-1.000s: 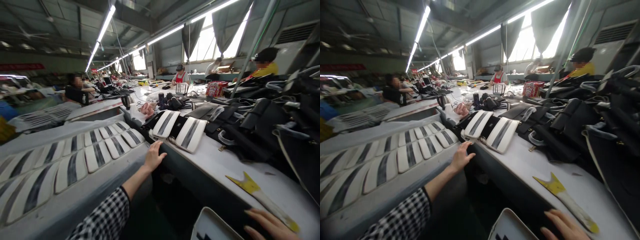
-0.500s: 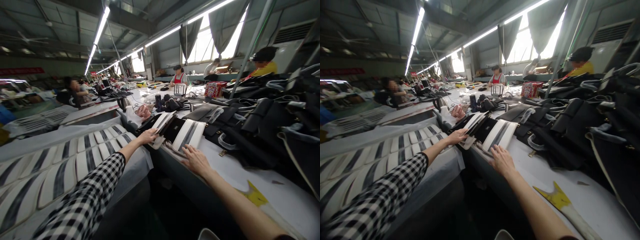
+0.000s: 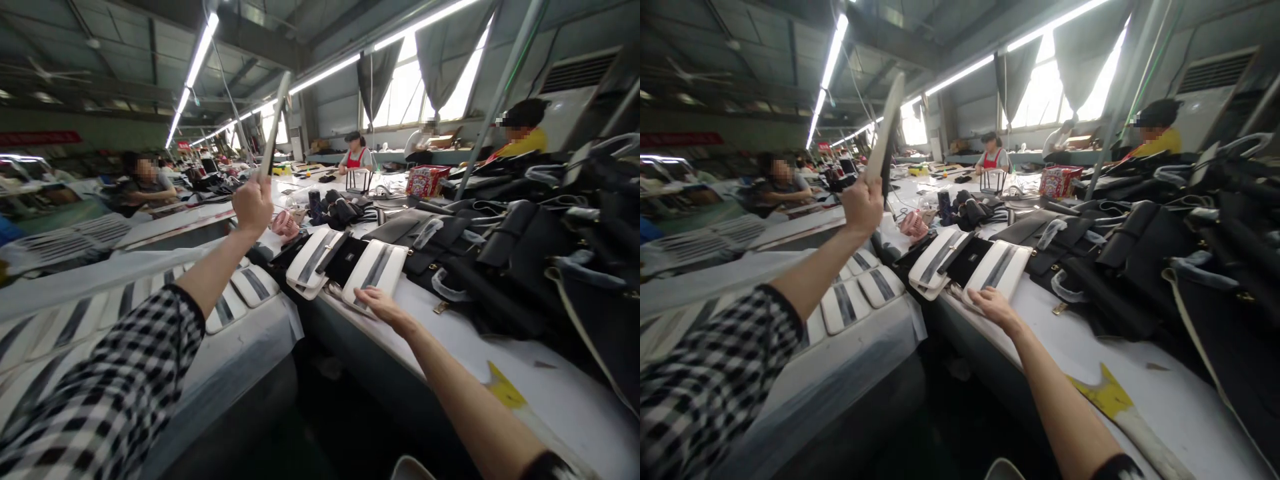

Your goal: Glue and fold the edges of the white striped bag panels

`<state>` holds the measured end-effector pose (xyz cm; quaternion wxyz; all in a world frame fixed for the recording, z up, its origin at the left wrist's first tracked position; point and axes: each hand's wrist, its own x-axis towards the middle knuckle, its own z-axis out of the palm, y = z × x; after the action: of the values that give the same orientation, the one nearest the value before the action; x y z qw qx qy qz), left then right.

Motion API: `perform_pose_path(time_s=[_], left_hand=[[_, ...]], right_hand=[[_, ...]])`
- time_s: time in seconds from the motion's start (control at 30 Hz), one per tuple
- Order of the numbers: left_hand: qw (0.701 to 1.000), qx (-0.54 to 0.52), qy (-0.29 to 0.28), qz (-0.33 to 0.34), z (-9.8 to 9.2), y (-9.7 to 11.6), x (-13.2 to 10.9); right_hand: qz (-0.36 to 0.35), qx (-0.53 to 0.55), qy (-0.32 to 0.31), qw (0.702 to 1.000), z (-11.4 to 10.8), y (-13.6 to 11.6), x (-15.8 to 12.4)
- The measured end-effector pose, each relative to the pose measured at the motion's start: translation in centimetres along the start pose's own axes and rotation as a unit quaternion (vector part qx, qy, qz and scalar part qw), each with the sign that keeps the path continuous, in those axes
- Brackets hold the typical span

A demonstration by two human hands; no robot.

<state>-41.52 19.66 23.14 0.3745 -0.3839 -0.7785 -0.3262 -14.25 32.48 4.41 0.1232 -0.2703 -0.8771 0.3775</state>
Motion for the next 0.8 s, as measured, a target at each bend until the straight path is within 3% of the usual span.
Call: perform_pose_path(time_s=[0.07,0.13,0.2,0.27,0.3,0.37,0.43,0.47,0.53,0.57,0.6,0.63,0.7,0.73,0.77,0.8], left_hand=[[0.998,0.005,-0.004,0.066,-1.7,2.9,-4.6],[0.981,-0.033,-0.026,0.187,-3.1,6.1,-10.5],[0.95,-0.096,-0.058,0.292,-4.5,9.4,-16.5],[0.928,-0.156,-0.093,0.326,-6.0,12.2,-21.3],[0.919,-0.183,-0.121,0.329,-6.9,13.3,-23.1],[0.886,-0.255,-0.194,0.335,-8.8,14.8,-25.2],[0.843,-0.359,-0.262,0.303,-10.4,15.5,-25.7],[0.83,-0.408,-0.282,0.256,-11.0,15.6,-25.6],[0.811,-0.49,-0.304,0.097,-11.6,16.0,-25.3],[0.784,-0.529,-0.326,0.002,-11.7,16.4,-25.2],[0.731,-0.573,-0.36,-0.088,-11.7,16.8,-25.1],[0.65,-0.624,-0.402,-0.163,-11.6,17.3,-25.2],[0.451,-0.71,-0.479,-0.251,-11.6,18.3,-25.6],[0.368,-0.735,-0.506,-0.264,-11.7,18.7,-25.8],[0.309,-0.749,-0.523,-0.263,-11.9,19.2,-26.1],[0.273,-0.756,-0.537,-0.255,-12.1,19.5,-26.4]], right_hand=[[-0.012,0.084,0.029,0.996,-2.1,-2.4,-1.8],[-0.031,0.22,0.06,0.973,-4.2,-5.3,-4.3],[-0.039,0.43,0.095,0.897,-5.9,-7.9,-7.0],[0.005,0.554,0.159,0.817,-7.0,-9.1,-9.7],[0.04,0.568,0.19,0.8,-7.5,-9.0,-11.1],[0.101,0.559,0.223,0.793,-8.3,-7.9,-14.1],[0.13,0.53,0.21,0.811,-9.0,-6.2,-17.5],[0.138,0.518,0.197,0.821,-9.4,-5.5,-19.2],[0.153,0.505,0.176,0.831,-9.8,-4.8,-22.6],[0.158,0.504,0.165,0.833,-9.9,-4.7,-24.0],[0.162,0.508,0.154,0.832,-9.8,-4.7,-25.3],[0.162,0.515,0.146,0.829,-9.7,-4.9,-26.5],[0.157,0.53,0.133,0.823,-9.5,-5.3,-28.4],[0.155,0.535,0.124,0.821,-9.5,-5.5,-29.2],[0.157,0.537,0.112,0.822,-9.6,-5.6,-29.9],[0.161,0.531,0.1,0.826,-9.9,-5.7,-30.6]])
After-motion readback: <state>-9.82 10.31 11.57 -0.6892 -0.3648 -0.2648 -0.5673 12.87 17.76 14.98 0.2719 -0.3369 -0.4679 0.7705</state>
